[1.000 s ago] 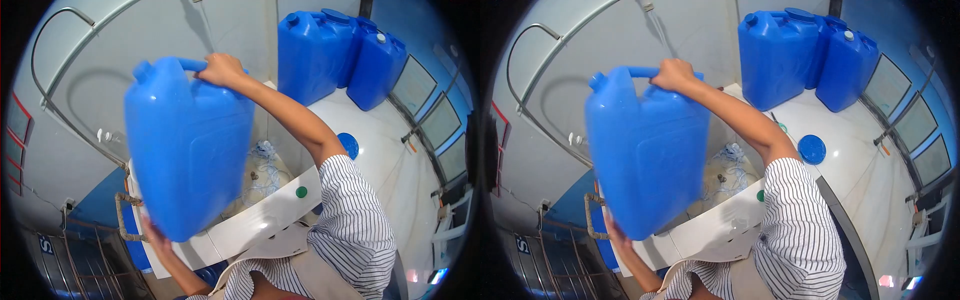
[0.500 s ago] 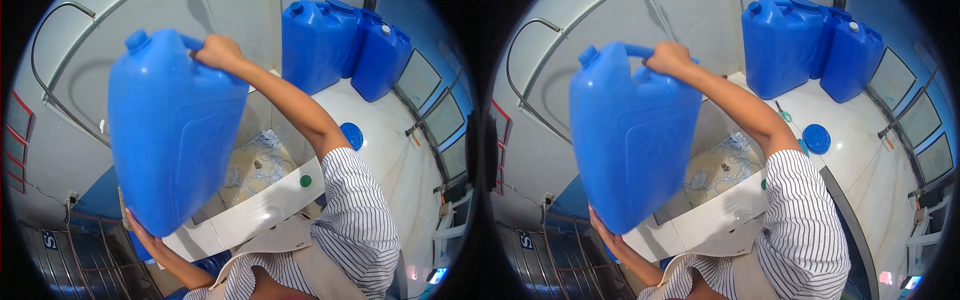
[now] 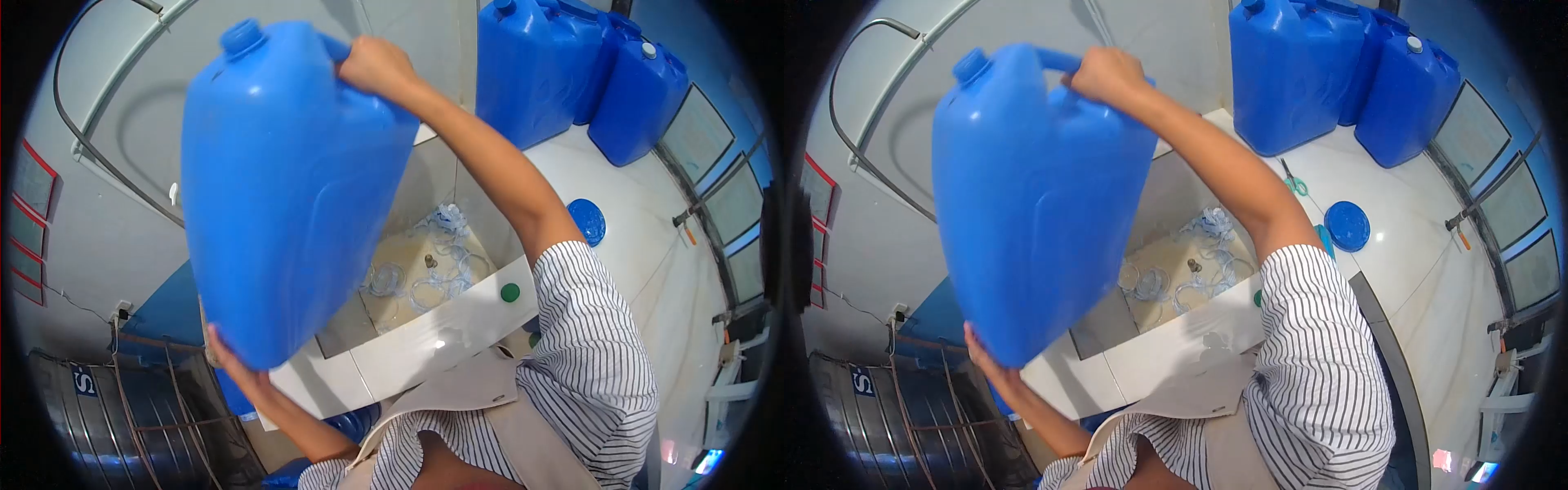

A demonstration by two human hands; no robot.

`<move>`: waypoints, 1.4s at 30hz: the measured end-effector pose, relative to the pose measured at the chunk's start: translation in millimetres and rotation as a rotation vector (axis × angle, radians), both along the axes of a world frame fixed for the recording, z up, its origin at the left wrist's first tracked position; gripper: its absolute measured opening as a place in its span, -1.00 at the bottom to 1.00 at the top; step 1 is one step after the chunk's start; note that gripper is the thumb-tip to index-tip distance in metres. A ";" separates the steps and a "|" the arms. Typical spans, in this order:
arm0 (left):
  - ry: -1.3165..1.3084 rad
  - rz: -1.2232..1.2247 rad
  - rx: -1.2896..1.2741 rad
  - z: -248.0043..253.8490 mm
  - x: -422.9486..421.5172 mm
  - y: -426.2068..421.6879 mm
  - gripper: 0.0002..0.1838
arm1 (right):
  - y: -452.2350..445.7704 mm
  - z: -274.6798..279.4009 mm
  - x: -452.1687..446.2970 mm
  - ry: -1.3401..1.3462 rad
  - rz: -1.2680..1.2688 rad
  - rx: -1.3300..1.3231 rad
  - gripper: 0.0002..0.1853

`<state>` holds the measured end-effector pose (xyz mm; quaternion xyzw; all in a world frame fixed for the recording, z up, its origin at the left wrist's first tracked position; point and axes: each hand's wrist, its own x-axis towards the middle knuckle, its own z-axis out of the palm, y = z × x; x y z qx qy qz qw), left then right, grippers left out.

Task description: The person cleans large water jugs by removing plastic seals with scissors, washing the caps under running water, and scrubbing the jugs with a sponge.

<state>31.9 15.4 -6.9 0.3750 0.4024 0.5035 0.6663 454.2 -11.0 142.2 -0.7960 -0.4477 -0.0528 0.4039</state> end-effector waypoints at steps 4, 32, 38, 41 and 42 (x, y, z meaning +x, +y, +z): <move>0.037 0.059 -0.064 -95.0 45.4 2.2 -0.45 | 27.0 -52.1 42.6 -0.045 -0.032 -0.129 -0.52; 0.754 -0.544 1.285 192.4 229.3 -64.7 -0.32 | -50.9 -336.6 2.1 1.886 0.266 0.899 -0.60; 0.892 -0.166 0.989 140.6 145.5 7.0 -0.37 | -109.1 -299.3 107.7 1.382 0.327 0.808 -0.60; 0.720 -0.167 0.972 98.4 163.5 20.4 -0.47 | -107.9 -223.8 85.1 0.787 0.047 0.365 -0.56; 0.784 -0.198 1.039 89.8 179.0 10.0 -0.48 | -96.7 -198.9 62.8 0.347 -0.170 0.009 -0.51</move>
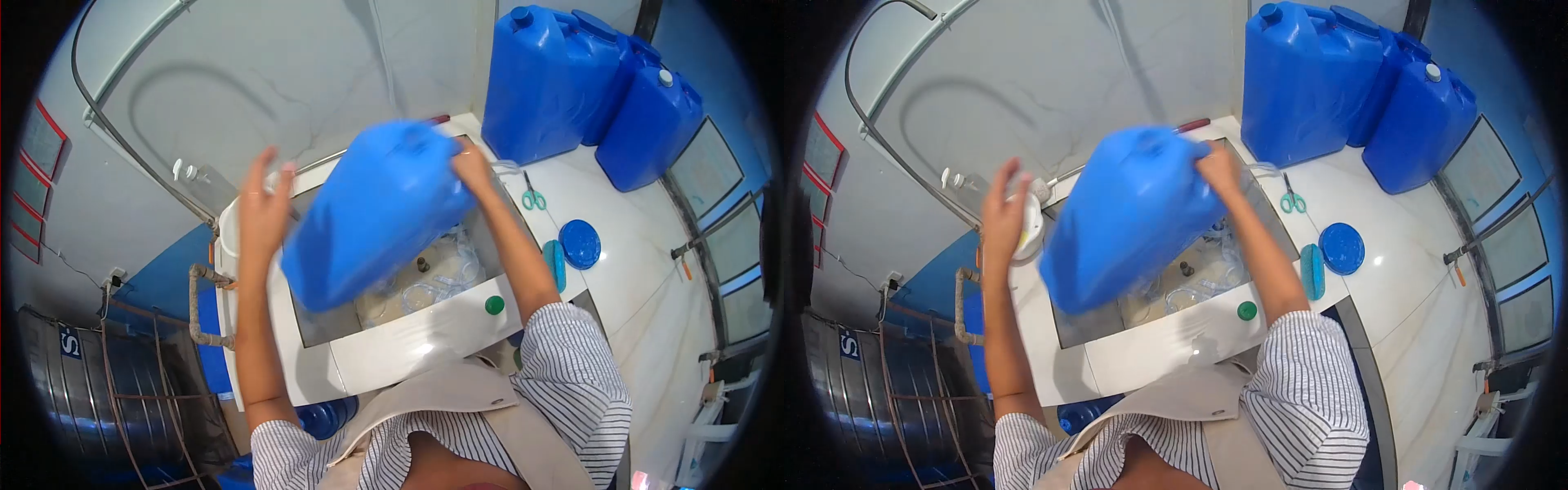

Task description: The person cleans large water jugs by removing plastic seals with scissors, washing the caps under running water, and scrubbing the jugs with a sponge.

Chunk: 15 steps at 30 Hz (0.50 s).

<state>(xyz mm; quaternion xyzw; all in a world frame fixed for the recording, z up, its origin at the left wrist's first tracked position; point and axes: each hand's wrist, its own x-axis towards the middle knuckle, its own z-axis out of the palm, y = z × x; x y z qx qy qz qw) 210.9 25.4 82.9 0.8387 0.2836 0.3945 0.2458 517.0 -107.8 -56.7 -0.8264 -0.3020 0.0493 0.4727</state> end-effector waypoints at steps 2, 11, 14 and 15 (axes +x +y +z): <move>0.204 -0.003 0.098 -33.3 37.0 -13.6 -0.42 | 44.3 -16.0 -26.8 -0.364 0.013 -0.162 -0.44; 0.609 -0.037 0.132 -192.6 118.9 20.0 -0.67 | 97.0 -43.0 -26.2 -0.600 0.626 -0.316 -0.58; 0.576 -0.072 0.164 -181.4 130.4 25.2 -0.73 | 124.0 8.4 31.5 0.492 0.459 -0.192 -0.70; 0.588 -0.095 0.168 -178.6 134.3 30.3 -0.74 | 124.1 16.9 32.1 0.484 0.468 -0.204 -0.70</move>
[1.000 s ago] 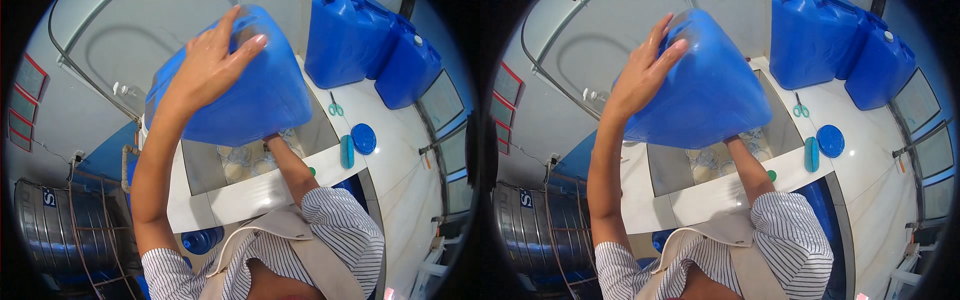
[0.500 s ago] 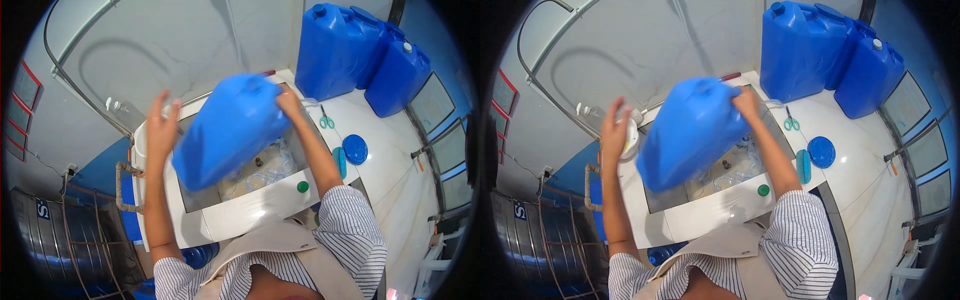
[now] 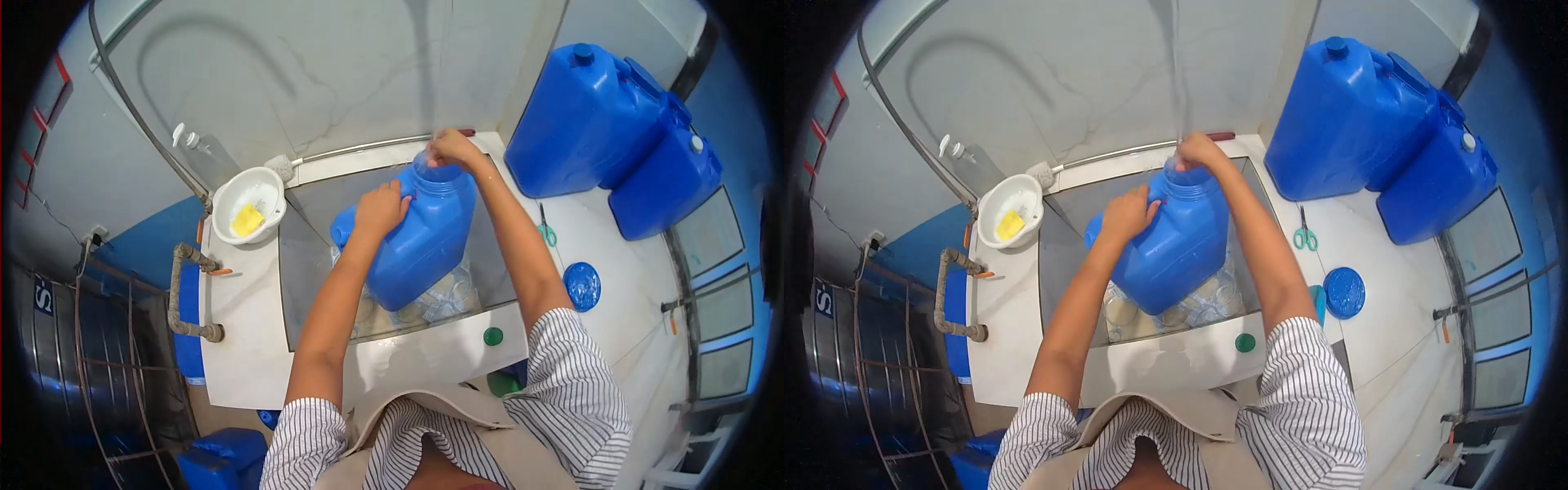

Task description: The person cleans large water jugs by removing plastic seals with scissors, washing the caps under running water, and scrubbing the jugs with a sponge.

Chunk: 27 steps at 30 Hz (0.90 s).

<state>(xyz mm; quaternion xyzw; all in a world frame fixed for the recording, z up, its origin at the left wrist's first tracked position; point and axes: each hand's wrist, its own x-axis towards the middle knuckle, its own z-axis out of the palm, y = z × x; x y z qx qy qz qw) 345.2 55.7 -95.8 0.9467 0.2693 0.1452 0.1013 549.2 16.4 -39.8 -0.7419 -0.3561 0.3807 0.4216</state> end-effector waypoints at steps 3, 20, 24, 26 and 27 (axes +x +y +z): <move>-0.001 0.143 0.269 -20.0 33.1 -2.1 -0.62 | 2.7 21.2 -2.7 0.281 0.194 -0.043 -0.77; -0.290 -0.181 0.133 -16.6 79.0 0.2 -0.48 | 8.5 39.7 0.2 0.305 0.170 0.054 -0.81; 0.186 -0.277 -0.091 0.0 51.0 31.3 -0.39 | 8.9 39.7 -0.8 0.190 0.202 0.029 -0.80; 0.472 -0.238 -0.349 14.5 27.5 31.8 -0.51 | 7.6 37.1 1.9 0.199 0.185 0.039 -0.80; 0.508 -0.195 -0.450 16.2 10.6 28.4 -0.58 | 6.9 35.3 2.7 0.201 0.173 0.048 -0.81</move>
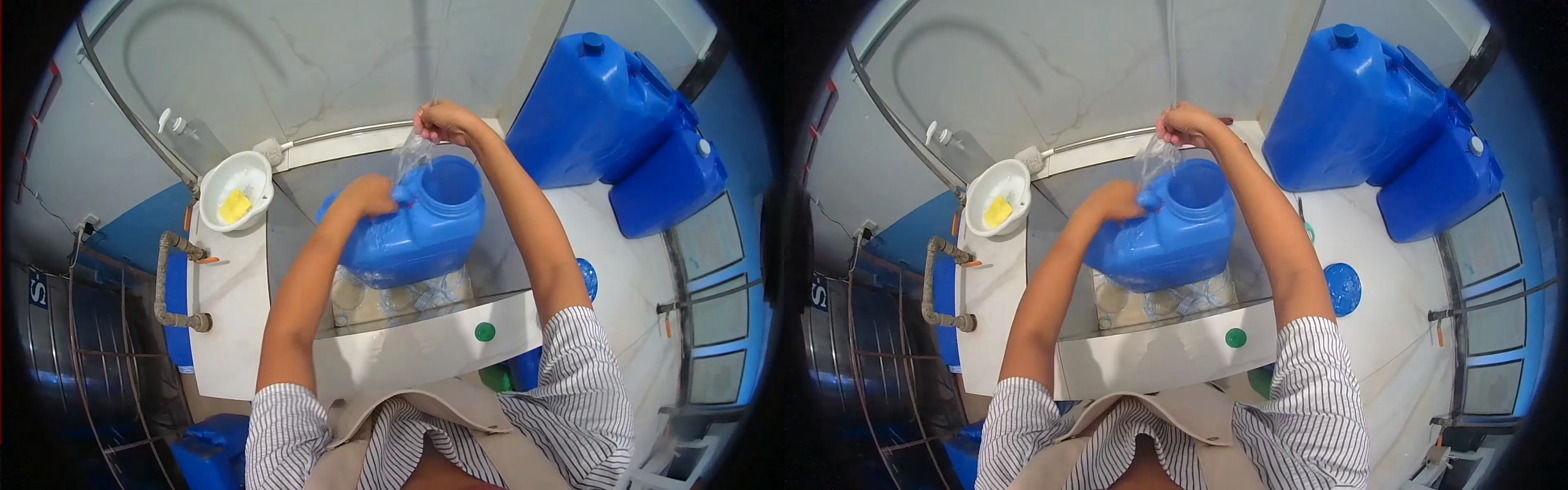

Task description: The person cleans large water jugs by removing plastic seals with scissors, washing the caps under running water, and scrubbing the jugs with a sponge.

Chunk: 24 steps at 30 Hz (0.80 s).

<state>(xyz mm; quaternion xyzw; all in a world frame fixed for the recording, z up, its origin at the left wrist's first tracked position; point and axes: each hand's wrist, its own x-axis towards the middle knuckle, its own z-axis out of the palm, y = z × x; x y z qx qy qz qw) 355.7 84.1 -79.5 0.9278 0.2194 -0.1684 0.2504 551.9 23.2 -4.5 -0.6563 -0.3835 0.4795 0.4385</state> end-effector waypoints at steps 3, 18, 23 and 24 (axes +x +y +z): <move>-0.381 0.271 0.218 -32.6 -68.6 -14.1 -0.66 | -2.8 -1.0 -2.5 -0.010 -0.040 -0.018 -0.83; -0.597 1.017 -0.379 48.2 -193.0 -76.4 -0.76 | -2.2 17.0 -4.7 0.051 -0.107 0.017 -0.88; -0.671 0.952 -0.778 33.7 -132.8 -76.5 -0.77 | -5.9 58.9 -11.0 0.042 -0.137 0.075 -0.85; -0.676 0.948 -0.795 25.2 -115.0 -75.6 -0.74 | -5.0 59.2 -10.5 0.034 -0.140 0.083 -0.85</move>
